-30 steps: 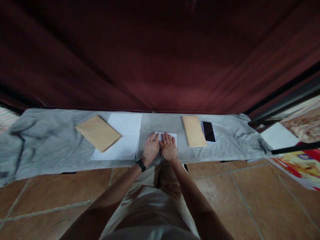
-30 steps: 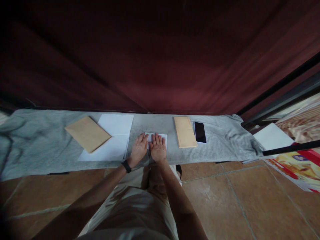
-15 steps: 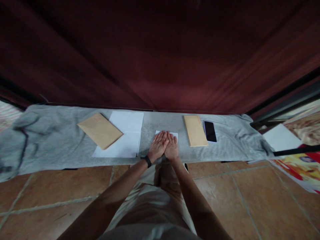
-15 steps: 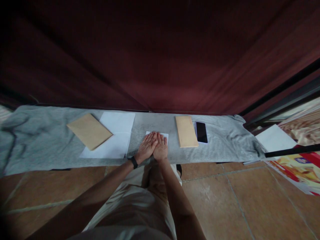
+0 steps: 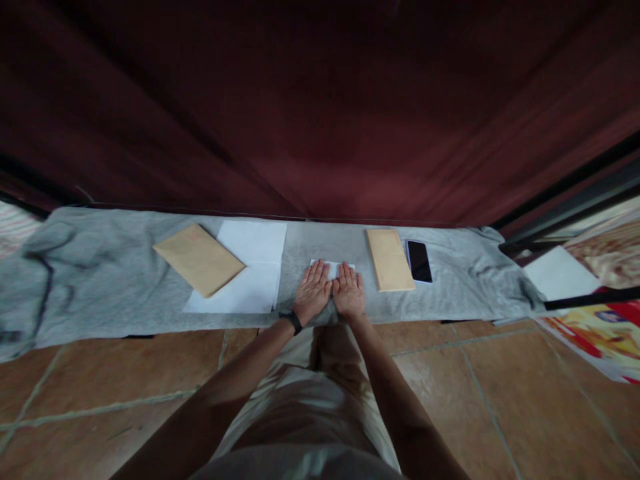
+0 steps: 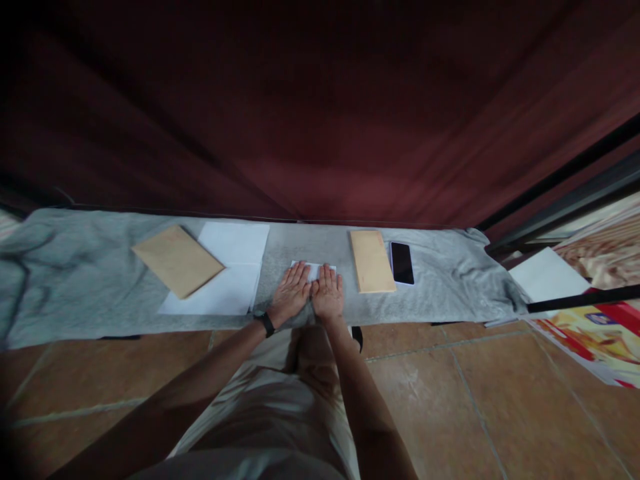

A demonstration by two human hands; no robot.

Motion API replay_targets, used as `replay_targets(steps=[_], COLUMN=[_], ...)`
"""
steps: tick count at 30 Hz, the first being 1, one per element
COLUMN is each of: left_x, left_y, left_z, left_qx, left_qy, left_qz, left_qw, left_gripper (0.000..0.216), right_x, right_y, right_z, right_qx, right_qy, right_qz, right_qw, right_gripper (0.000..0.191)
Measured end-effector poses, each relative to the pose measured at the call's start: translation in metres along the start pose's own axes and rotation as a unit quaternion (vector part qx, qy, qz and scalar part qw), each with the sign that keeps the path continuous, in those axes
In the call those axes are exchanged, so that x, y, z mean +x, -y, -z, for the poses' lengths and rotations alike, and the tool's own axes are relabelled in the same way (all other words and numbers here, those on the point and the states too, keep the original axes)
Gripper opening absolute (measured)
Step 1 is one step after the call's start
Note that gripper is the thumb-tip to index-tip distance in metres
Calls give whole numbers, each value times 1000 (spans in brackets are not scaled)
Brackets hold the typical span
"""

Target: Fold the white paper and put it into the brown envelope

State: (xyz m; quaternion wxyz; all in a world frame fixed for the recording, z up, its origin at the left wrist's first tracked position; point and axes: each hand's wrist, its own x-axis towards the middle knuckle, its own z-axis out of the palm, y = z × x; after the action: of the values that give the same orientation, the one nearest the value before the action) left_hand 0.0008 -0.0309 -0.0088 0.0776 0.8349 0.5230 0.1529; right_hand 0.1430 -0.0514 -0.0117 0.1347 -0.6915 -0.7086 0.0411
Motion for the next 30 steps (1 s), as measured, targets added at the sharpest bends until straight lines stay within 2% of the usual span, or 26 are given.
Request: replay_targets(steps=[9, 16, 21, 27, 30], left_x=[-2, -8, -9, -9, -8], left_y=[0, 9, 9, 6, 5], left_z=[-1, 5, 5, 8, 11], left_qx=[9, 19, 22, 36, 37], left_qy=[-5, -4, -7, 18, 29], left_qz=[30, 50, 42, 46, 50], left_qw=[999, 999, 999, 998, 998], left_gripper=[60, 61, 61, 60, 59], right_x=[-10, -17, -8, 7, 8], right_y=[-23, -33, -17, 18, 26], right_z=[-3, -2, 7, 4, 0], right_qx=[-7, -24, -1, 62, 55], right_qy=[-60, -75, -61, -21, 1], right_qz=[-10, -18, -20, 69, 75], right_qw=[998, 997, 998, 996, 996], right_gripper=[57, 57, 56, 54, 53])
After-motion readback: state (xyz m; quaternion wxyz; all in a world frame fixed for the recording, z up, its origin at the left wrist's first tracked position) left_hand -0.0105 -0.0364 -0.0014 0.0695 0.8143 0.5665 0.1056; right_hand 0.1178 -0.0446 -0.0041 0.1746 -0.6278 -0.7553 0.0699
